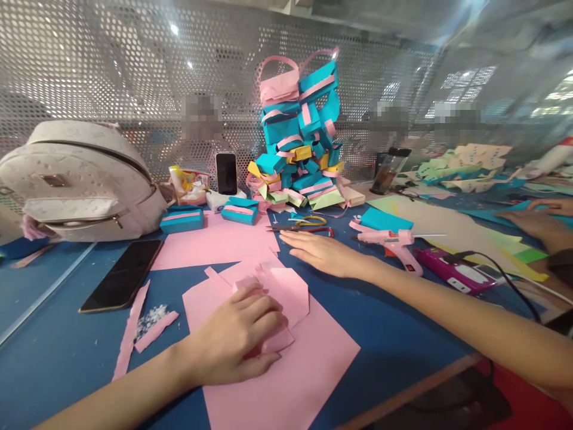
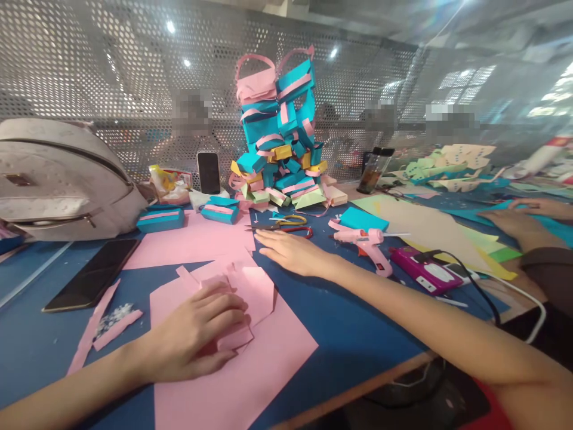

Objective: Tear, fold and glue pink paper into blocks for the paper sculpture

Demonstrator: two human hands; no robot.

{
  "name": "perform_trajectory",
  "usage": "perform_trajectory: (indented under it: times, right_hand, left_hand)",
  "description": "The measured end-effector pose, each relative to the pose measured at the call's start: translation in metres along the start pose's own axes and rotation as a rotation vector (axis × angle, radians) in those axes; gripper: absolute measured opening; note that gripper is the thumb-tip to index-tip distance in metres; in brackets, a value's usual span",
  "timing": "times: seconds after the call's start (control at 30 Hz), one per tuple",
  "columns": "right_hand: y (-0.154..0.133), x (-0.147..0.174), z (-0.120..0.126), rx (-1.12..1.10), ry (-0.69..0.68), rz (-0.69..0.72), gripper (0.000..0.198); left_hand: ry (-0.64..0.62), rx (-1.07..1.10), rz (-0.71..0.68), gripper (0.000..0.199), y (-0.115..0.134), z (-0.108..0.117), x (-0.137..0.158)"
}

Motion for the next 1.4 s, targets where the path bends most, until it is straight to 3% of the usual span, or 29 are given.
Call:
perform_trajectory:
  times: [0.13, 0.27, 0.63, 0.8, 0.93, 1.07, 1.27, 1.4]
  right_hand:
    - [0.001, -0.026, -0.026, 0.024, -0.042, 0.018, 0.055]
    - [0.008, -0.023, -0.037, 0.067, 0.006, -0.058, 0.061]
    - [0.005, 0.021, -0.02, 0.079, 0.011, -0.103, 0.056]
    - [0.005, 0.03, -0.001, 0.056, 0.012, -0.103, 0.041]
    - [0.014, 0.016, 0.016, 0.048, 0.128, -0.182, 0.038]
    - [0.019, -0.011, 0.014, 0.031, 0.198, -0.2, 0.035]
    - [0.019, -0.042, -0.001, 0.049, 0.171, -0.191, 0.018]
    - [0.019, -0.054, -0.009, 0.078, 0.105, -0.166, 0.021]
  left_hand:
    - [0.007, 0.0, 0.0, 0.03, 0.001, 0.001, 0.0]
    - [0.004, -0.002, -0.003, 0.033, 0.0, -0.001, 0.001]
    - [0.009, 0.001, -0.004, 0.032, 0.0, 0.0, 0.002]
    - [0.008, -0.007, -0.003, 0.031, 0.001, 0.0, 0.001]
    - [0.005, -0.02, 0.0, 0.028, 0.003, 0.002, 0.0]
    - [-0.002, -0.023, -0.006, 0.029, 0.004, 0.003, -0.001]
    - [-0.017, -0.025, 0.005, 0.03, 0.003, 0.002, -0.001]
    - [-0.014, -0.015, 0.007, 0.029, 0.003, 0.002, -0.001]
Point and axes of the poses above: each hand's wrist, its own x-axis away from the middle knuckle, its own z-axis out of the back of the hand, y = z × x, the point moved 2 cm from there along -x, towards the middle knuckle, and after that the axes turned 4 degrees about -x, right-handed, at the moved point
